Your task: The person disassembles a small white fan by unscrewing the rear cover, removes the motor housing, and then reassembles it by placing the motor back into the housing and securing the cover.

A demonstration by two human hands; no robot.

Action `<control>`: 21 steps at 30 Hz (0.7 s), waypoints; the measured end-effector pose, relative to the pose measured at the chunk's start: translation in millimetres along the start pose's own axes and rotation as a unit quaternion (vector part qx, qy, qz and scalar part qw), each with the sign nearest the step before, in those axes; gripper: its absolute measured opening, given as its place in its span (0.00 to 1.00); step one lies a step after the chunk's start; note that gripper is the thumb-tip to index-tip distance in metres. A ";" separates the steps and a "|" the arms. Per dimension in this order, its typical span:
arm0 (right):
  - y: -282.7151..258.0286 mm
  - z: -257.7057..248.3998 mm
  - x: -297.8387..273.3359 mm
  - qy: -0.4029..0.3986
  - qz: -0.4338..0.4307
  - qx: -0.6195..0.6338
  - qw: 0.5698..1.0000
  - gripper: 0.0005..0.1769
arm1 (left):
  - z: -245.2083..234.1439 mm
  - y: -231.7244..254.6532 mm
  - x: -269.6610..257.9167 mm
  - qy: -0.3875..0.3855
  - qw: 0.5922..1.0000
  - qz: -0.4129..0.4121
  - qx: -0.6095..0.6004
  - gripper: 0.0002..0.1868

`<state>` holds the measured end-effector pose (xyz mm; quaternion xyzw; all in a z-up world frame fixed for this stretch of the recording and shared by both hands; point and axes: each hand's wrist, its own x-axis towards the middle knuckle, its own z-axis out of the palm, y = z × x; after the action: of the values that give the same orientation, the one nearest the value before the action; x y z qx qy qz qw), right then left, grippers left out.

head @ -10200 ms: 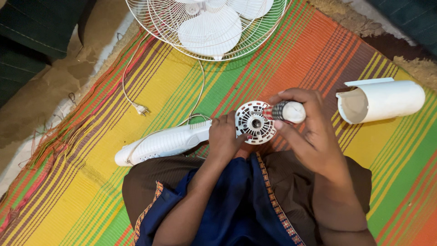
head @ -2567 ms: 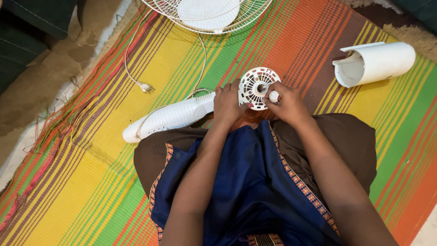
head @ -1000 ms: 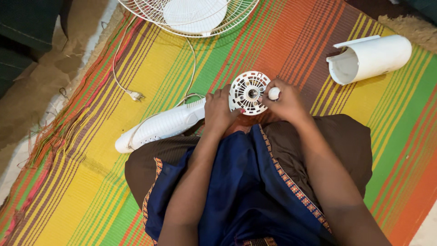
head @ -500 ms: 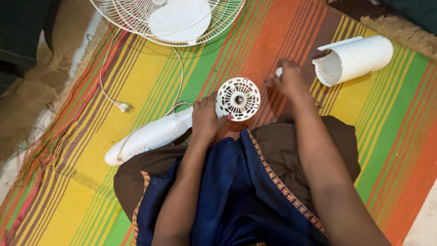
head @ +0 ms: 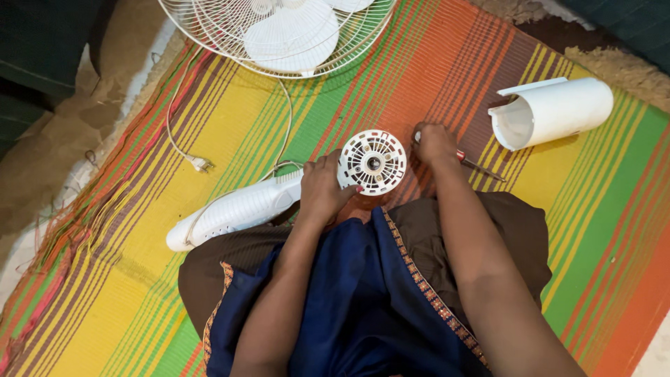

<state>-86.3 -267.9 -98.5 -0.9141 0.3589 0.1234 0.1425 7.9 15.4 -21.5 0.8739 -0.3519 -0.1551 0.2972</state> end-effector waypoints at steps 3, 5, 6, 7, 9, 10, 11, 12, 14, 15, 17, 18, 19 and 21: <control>-2.5 -4.2 -3.5 0.024 -0.008 0.007 1.000 0.14 | 2.5 -4.0 -0.8 0.007 1.000 0.006 -0.013 0.49; -6.5 -12.0 -8.9 0.088 -0.043 0.016 0.995 0.14 | 1.2 -6.7 -1.2 0.016 0.999 0.008 -0.050 0.49; -10.4 -16.5 -14.3 0.121 -0.059 0.065 0.989 0.13 | -0.1 -7.3 -2.2 0.021 0.997 0.009 -0.069 0.49; -13.9 -23.5 -21.2 0.155 -0.073 0.115 0.978 0.12 | -2.2 -6.7 -2.3 0.030 0.997 0.015 -0.076 0.48; -22.5 -41.8 -38.4 0.188 -0.106 0.195 0.957 0.10 | -7.4 -2.3 -3.4 0.046 0.995 0.027 -0.090 0.46; -27.5 -52.4 -48.4 0.188 -0.125 0.226 0.948 0.10 | -10.8 1.1 -5.3 0.056 0.995 0.027 -0.076 0.45; -31.7 -64.1 -59.7 0.187 -0.143 0.256 0.938 0.10 | -14.5 5.4 -8.2 0.065 0.996 0.027 -0.062 0.44; -34.8 -75.9 -73.2 0.154 -0.148 0.277 0.937 0.09 | -18.6 10.1 -11.4 0.074 0.996 0.027 -0.048 0.44; -39.6 -99.1 -99.9 0.087 -0.158 0.318 0.931 0.09 | -28.1 20.5 -19.3 0.112 0.989 0.091 -0.024 0.37; -39.2 -111.7 -111.0 0.023 -0.155 0.349 0.924 0.08 | -32.3 26.2 -24.3 0.130 0.984 0.123 -0.012 0.34; -37.8 -132.3 -129.8 -0.105 -0.146 0.405 0.896 0.07 | -39.4 37.5 -36.5 0.090 0.979 0.178 -0.043 0.24; -40.2 -136.7 -137.4 -0.140 -0.172 0.426 0.877 0.07 | -41.6 43.0 -42.9 0.071 0.974 0.206 -0.058 0.20; -41.6 -140.4 -143.4 -0.174 -0.198 0.445 0.856 0.07 | -41.9 49.1 -48.9 0.076 0.967 0.228 -0.087 0.20; -44.7 -143.7 -150.9 -0.195 -0.263 0.429 0.842 0.08 | -38.0 62.0 -59.6 0.086 0.948 0.271 -0.144 0.22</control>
<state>-145.1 -193.0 92.2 -0.7788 0.0870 0.0909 0.6145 -48.3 37.5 50.7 0.7035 -0.5227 -0.0416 0.4797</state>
